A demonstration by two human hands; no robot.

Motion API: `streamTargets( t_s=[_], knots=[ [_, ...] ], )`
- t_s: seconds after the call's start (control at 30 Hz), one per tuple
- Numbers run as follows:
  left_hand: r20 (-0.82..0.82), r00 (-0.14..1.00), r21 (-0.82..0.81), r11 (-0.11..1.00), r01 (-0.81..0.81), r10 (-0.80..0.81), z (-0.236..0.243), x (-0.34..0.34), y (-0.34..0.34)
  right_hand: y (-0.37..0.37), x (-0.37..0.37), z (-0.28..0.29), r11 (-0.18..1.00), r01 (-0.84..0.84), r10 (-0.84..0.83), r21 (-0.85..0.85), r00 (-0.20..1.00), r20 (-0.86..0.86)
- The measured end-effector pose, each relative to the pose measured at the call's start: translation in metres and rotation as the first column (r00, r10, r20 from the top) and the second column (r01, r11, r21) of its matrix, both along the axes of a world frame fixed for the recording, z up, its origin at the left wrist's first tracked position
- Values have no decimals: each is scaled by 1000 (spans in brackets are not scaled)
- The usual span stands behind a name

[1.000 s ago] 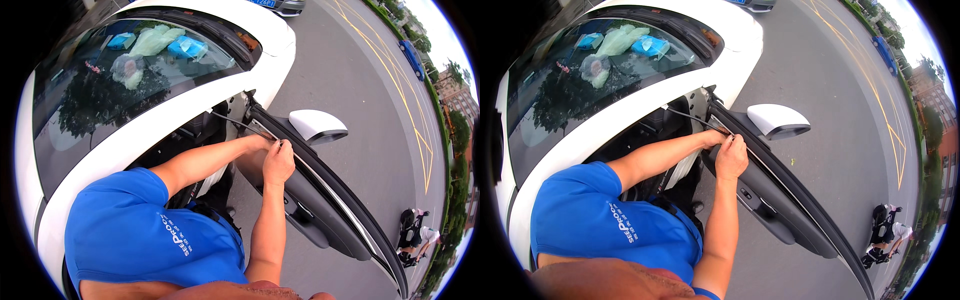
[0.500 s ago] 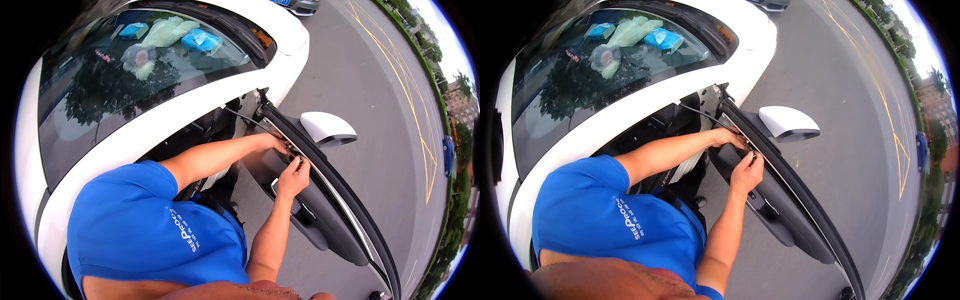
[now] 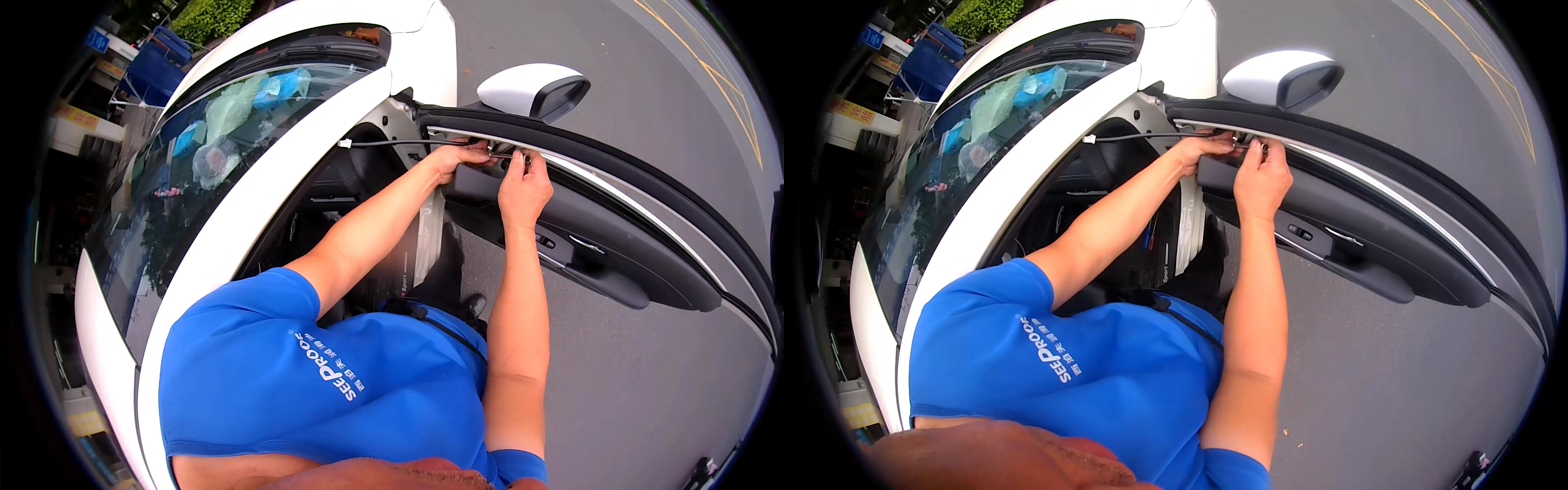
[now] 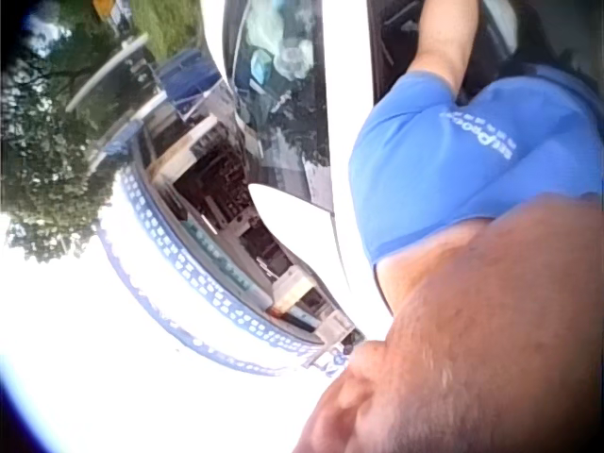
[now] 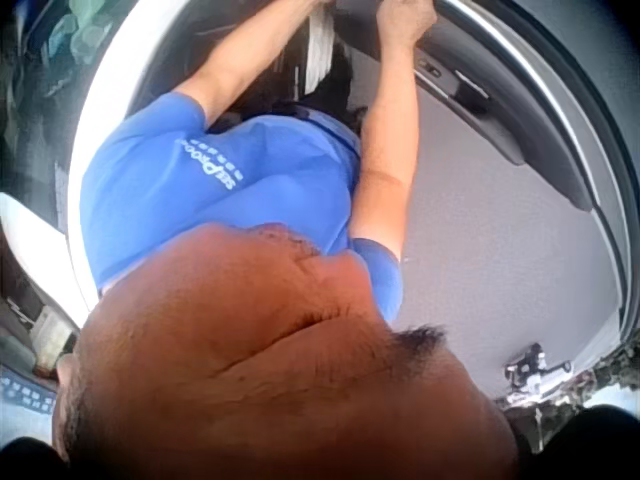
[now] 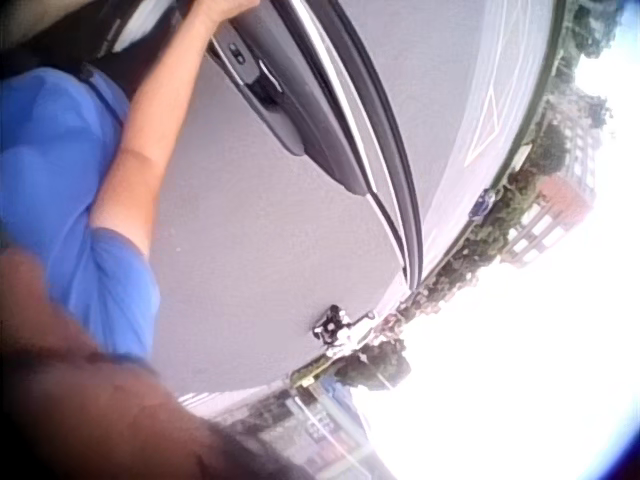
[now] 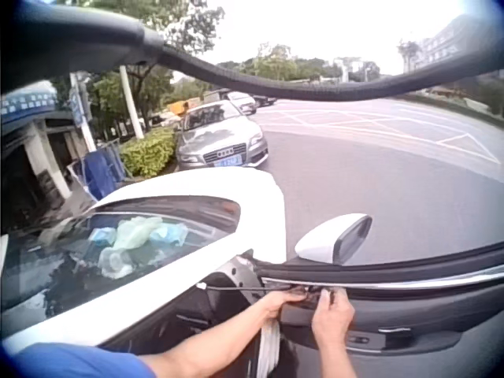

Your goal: The person removes a screw from a car door panel using a socket wrench, disconnects a wiring harness, and then aligns and presses a plastic trim piece back onto the door frame.

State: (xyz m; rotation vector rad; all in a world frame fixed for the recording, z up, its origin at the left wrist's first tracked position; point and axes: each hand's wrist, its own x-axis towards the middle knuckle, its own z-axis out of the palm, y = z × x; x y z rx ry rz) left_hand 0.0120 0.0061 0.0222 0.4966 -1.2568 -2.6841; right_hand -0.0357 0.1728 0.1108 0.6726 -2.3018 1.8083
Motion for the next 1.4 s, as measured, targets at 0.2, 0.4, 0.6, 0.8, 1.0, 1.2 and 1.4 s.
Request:
streamTargets(
  t_s=[0.2,0.4,0.6,0.8,1.0,1.2,1.4],
  knots=[
    [58,997,-8,999,42,-42,1,-1,-2,7,-6,-2,998,65,-67,23,994,90],
    [67,997,7,999,48,-48,-17,-4,-7,13,-17,-22,996,87,-88,12,974,208],
    [63,995,-4,997,79,-79,-13,-7,-6,27,-32,-27,997,43,-6,-61,864,504],
    [83,982,-34,984,173,-170,-9,4,-11,22,-21,-11,992,24,-61,124,951,302],
    [146,989,-716,693,81,36,17,33,4,42,17,7,995,37,1,-94,926,377],
    [92,958,-959,283,12,270,58,20,38,45,19,15,976,72,2,-204,940,340],
    [154,983,-559,813,166,-95,67,9,22,33,29,19,988,84,-71,-130,992,104]
  ],
)
